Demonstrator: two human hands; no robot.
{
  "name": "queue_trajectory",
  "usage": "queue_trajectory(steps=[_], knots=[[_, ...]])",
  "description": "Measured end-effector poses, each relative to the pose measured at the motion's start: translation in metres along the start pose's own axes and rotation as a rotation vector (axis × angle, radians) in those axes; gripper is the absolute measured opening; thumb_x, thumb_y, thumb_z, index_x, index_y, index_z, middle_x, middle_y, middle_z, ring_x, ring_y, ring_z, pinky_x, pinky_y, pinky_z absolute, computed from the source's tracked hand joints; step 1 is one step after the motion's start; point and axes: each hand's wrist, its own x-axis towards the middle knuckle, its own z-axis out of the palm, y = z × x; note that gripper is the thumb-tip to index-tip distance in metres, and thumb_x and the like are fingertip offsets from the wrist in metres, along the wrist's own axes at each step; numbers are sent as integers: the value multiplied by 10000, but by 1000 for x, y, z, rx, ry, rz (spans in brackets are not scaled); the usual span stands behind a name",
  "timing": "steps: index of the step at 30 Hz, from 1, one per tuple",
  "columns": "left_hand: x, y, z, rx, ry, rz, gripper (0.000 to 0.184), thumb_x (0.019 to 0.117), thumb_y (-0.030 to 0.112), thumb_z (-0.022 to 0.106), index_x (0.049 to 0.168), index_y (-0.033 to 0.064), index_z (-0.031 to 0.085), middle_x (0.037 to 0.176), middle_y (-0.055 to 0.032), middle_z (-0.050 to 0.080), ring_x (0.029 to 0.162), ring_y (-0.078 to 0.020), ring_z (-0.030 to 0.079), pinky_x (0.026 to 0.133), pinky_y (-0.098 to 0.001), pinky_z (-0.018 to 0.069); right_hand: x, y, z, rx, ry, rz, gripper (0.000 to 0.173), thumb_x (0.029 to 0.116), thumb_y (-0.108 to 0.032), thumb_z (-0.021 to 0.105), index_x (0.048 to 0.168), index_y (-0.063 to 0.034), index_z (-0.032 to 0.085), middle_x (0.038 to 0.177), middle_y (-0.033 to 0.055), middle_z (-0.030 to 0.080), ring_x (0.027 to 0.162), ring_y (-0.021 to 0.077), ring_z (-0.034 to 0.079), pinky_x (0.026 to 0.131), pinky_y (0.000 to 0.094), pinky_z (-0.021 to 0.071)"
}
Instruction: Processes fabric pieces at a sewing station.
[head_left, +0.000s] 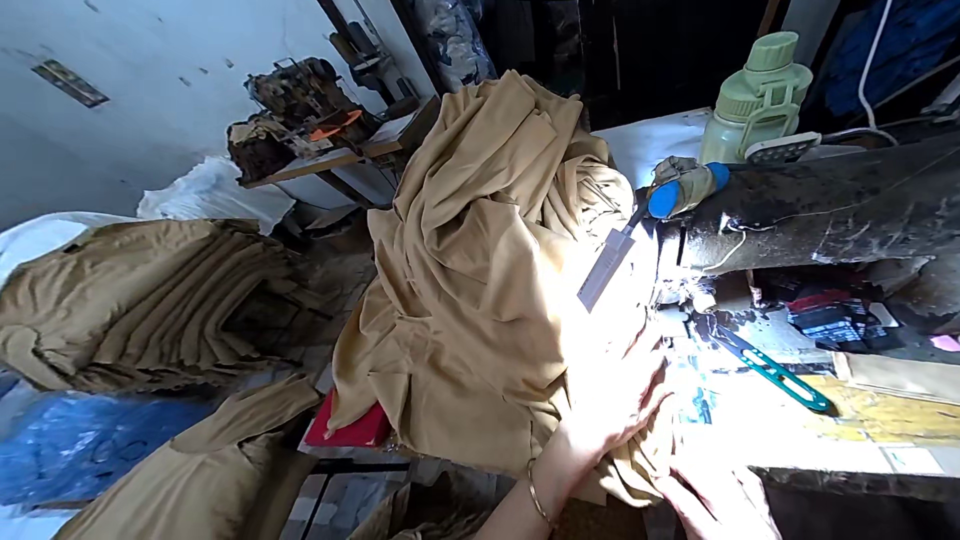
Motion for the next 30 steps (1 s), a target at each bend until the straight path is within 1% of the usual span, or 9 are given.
queue_trajectory(steps=[4, 8, 12, 15, 18, 22, 24, 26, 30], knots=[[15, -6, 3, 174, 34, -107, 457, 1041, 449, 478, 1384, 203, 655, 1482, 19, 581, 1361, -197, 542, 1124, -481, 400, 4, -2, -4, -25, -15, 1, 184, 943, -29, 625, 1011, -90, 784, 1045, 101, 771, 1069, 306, 705, 980, 573, 443], [2, -4, 4, -3, 123, -21, 211, 959, 250, 604, 1047, 195, 788, 1319, 52, 685, 1266, -172, 595, 1074, -444, 438, 4, -7, -14, 15, -32, -11, 176, 948, -31, 623, 1003, -61, 787, 899, 117, 761, 923, 309, 722, 971, 598, 431], [-21, -6, 6, -436, 59, 35, 205, 946, 161, 583, 1011, 50, 743, 1114, -83, 728, 1176, -202, 637, 1044, -378, 468, 4, -8, -16, 15, -63, -9, 215, 950, -17, 613, 1050, -78, 793, 908, 118, 759, 911, 304, 720, 978, 593, 429], [-16, 0, -1, -253, 73, -4, 231, 945, 262, 647, 1075, 99, 747, 1036, -57, 733, 1012, -184, 689, 904, -387, 542, 5, -8, -12, 21, -72, 1, 208, 957, -22, 610, 1033, -89, 791, 970, 97, 769, 1006, 292, 713, 1002, 583, 418], [-1, 7, -1, 28, 136, 3, 173, 905, 280, 644, 964, 167, 760, 896, -1, 716, 846, -160, 695, 733, -386, 570, 6, -7, -9, 47, -65, 16, 181, 961, -36, 617, 1010, -80, 786, 978, 89, 770, 1090, 296, 695, 1021, 594, 406], [8, 22, -18, 210, 37, -117, 229, 950, 318, 562, 946, 235, 775, 861, 6, 716, 859, -203, 690, 740, -424, 539, 7, -6, -10, 52, -90, 27, 180, 962, -30, 609, 1001, -74, 778, 970, 89, 770, 1084, 293, 702, 1023, 603, 408], [4, 17, -11, 86, 105, -146, 212, 913, 292, 603, 902, 190, 790, 779, -2, 708, 765, -199, 700, 647, -402, 550, 6, -6, -10, 60, -89, 32, 187, 960, -26, 608, 1010, -67, 784, 971, 92, 770, 1081, 298, 701, 1018, 608, 407], [-2, 9, 3, -7, 164, -175, 198, 929, 324, 626, 902, 183, 762, 777, 20, 689, 736, -148, 681, 640, -374, 552, 5, -5, -9, 67, -72, 38, 180, 958, -32, 617, 1005, -71, 786, 968, 86, 774, 1090, 297, 702, 1018, 601, 416], [-5, 5, 6, -318, 155, -223, 236, 1012, 258, 567, 989, 99, 740, 867, -20, 707, 814, -118, 681, 751, -316, 557, 4, -4, -10, 74, -93, 26, 181, 954, -25, 618, 1006, -67, 785, 963, 95, 773, 1116, 317, 692, 1028, 602, 412]])
